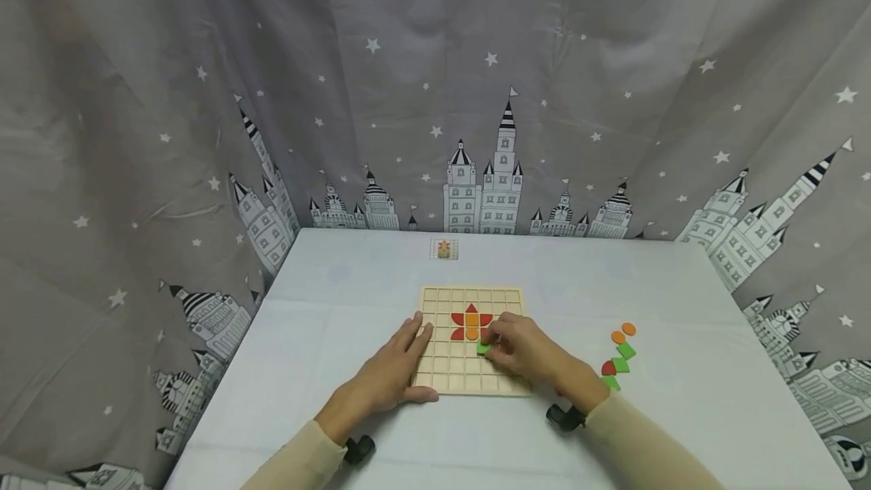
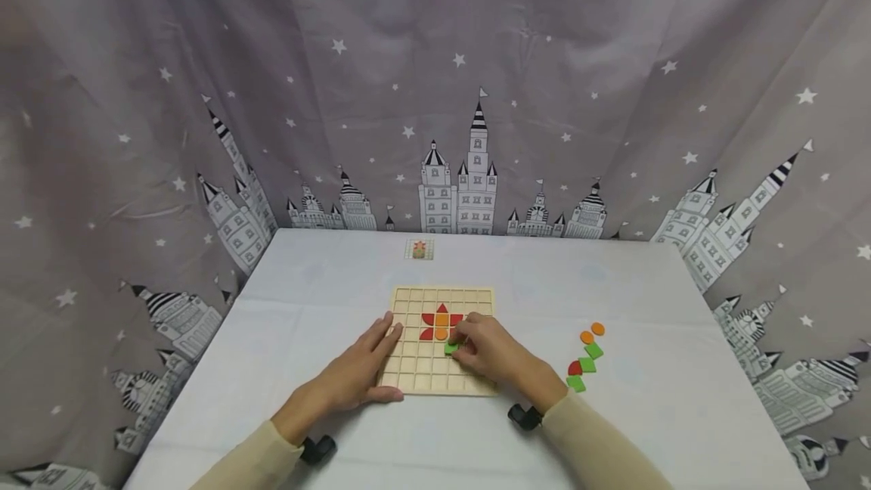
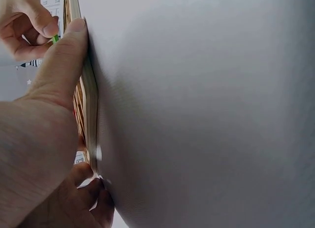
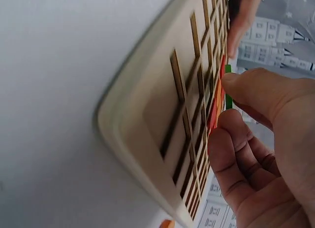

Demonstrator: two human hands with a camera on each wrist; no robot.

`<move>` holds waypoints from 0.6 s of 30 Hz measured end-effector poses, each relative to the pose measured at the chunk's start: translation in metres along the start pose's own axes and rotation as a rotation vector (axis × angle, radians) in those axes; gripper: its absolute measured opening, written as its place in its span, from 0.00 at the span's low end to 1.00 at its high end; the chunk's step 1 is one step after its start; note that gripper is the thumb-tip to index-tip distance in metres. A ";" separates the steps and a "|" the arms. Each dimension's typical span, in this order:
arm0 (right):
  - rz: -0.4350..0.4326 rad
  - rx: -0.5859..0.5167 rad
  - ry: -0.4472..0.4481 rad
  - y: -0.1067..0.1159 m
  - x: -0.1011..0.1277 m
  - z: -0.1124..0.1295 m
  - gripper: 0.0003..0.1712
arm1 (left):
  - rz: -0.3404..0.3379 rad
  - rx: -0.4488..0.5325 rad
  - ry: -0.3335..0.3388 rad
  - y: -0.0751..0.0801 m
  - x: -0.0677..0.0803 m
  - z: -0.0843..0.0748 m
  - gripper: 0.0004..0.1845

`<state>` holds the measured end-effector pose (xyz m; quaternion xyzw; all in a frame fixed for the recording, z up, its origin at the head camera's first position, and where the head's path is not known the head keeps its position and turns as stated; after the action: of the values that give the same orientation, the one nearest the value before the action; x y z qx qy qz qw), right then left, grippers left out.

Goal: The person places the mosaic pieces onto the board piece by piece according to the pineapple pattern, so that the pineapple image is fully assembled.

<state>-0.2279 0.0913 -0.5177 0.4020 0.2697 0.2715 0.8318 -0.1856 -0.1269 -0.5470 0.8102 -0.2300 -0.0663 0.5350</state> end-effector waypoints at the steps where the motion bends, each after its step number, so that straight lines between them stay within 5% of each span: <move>1: 0.000 0.002 0.006 -0.002 0.000 0.002 0.08 | 0.000 0.002 -0.001 0.000 0.000 0.000 0.69; 12: 0.034 0.033 -0.064 -0.011 -0.004 0.005 0.04 | -0.004 -0.002 0.006 -0.002 -0.002 0.003 0.69; 18: 0.007 0.039 -0.029 -0.011 -0.006 0.008 0.05 | -0.002 -0.009 0.007 -0.003 -0.003 0.003 0.68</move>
<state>-0.2242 0.0766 -0.5210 0.4232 0.2615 0.2631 0.8266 -0.1878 -0.1268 -0.5514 0.8085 -0.2267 -0.0650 0.5392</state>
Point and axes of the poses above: each hand's wrist, its own x-axis away from the middle knuckle, its own y-axis out of the back of the hand, z = x × y, the point moved 9 cm from there along -x, towards the middle knuckle, and after that the axes turned 1 degree about -x, right-handed, at the moved point
